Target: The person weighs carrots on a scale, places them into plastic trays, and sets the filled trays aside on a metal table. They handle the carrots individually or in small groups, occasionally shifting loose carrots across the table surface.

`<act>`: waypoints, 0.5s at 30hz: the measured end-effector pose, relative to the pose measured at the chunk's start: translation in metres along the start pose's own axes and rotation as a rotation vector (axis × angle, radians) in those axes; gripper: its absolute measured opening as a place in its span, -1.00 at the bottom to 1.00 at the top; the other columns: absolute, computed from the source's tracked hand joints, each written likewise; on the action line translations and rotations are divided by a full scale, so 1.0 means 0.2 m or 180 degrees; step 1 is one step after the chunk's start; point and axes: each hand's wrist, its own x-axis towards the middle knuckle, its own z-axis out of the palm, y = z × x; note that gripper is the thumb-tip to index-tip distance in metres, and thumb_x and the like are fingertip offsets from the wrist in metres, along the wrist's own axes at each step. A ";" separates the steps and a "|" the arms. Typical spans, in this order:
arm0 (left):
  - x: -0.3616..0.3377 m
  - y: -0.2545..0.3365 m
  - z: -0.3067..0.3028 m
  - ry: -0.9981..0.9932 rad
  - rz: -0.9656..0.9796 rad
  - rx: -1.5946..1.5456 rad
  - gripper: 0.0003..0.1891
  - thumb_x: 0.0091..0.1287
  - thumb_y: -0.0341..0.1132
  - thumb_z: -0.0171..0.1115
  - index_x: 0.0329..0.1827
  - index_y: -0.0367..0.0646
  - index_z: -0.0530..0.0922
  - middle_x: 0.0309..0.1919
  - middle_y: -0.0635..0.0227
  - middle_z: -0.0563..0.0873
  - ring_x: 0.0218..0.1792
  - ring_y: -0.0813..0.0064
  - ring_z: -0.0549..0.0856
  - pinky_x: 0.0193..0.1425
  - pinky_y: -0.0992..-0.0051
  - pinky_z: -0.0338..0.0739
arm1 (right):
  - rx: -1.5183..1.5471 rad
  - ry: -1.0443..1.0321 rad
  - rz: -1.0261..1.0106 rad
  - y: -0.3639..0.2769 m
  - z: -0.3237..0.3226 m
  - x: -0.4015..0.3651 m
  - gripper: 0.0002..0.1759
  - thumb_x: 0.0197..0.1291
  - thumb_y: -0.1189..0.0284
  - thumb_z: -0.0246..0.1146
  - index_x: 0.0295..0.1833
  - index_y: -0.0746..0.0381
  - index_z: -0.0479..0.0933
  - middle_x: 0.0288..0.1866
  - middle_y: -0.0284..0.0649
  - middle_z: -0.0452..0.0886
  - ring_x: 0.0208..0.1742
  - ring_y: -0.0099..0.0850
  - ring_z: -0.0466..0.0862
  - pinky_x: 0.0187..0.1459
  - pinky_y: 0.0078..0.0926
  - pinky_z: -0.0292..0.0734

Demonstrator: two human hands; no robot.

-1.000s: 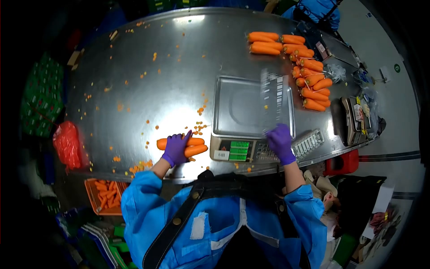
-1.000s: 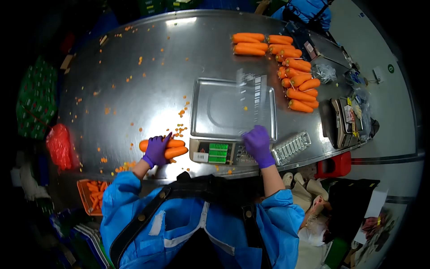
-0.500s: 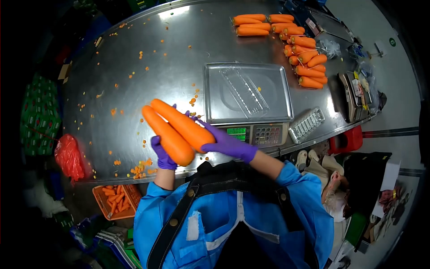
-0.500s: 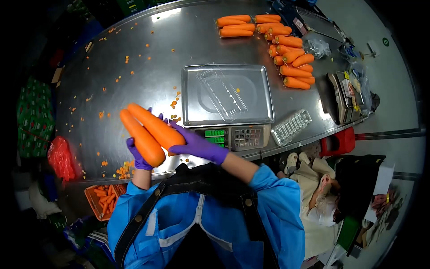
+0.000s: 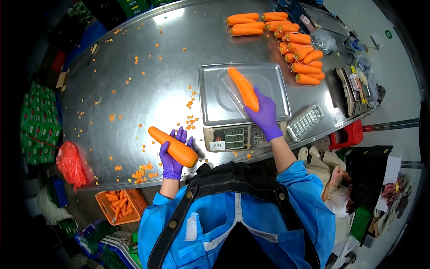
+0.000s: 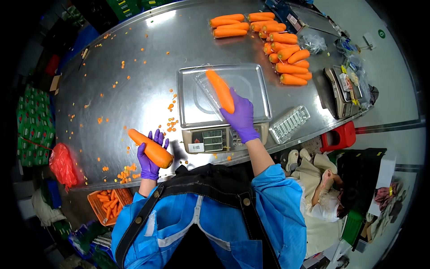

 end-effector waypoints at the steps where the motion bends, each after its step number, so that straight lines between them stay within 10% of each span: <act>1: 0.00 -0.01 0.00 0.0018 -0.0007 0.0016 -0.42 0.08 -0.30 0.16 0.21 -0.18 0.24 0.23 0.05 0.33 0.28 0.17 0.33 0.36 0.01 0.18 | -0.0612 -0.0202 -0.0235 0.03 0.02 0.02 -0.23 -0.10 0.32 0.35 0.30 0.20 0.27 0.14 -0.01 0.47 0.13 -0.14 0.50 0.17 -0.31 0.35; 5: 0.02 -0.04 0.04 -0.0086 -0.0114 0.0150 -0.41 0.08 -0.29 0.17 0.21 -0.18 0.24 0.21 0.01 0.33 0.27 0.13 0.33 0.34 0.01 0.22 | -0.0818 0.0499 -0.0521 0.08 0.08 0.01 -0.23 -0.13 0.36 0.33 0.30 0.16 0.28 0.18 -0.05 0.44 0.19 -0.15 0.45 0.19 -0.31 0.32; 10: 0.11 -0.01 0.13 -0.0470 -0.0197 0.0576 -0.40 0.10 -0.31 0.16 0.23 -0.23 0.22 0.10 0.01 0.44 0.13 0.14 0.48 0.31 0.07 0.30 | 0.0768 -0.1253 -0.0777 0.12 -0.06 0.09 -0.24 -0.14 0.37 0.32 0.30 0.11 0.29 0.24 -0.11 0.39 0.29 -0.14 0.32 0.29 -0.24 0.19; 15: 0.24 -0.01 0.31 -0.0934 -0.0075 0.1438 -0.39 0.09 -0.32 0.21 0.22 -0.30 0.23 -0.26 0.23 0.57 -0.17 0.37 0.60 0.19 0.26 0.44 | 0.0094 -0.0864 -0.1203 0.09 -0.14 0.13 -0.22 -0.14 0.41 0.34 0.30 0.09 0.28 0.28 -0.09 0.33 0.32 -0.15 0.28 0.32 -0.32 0.15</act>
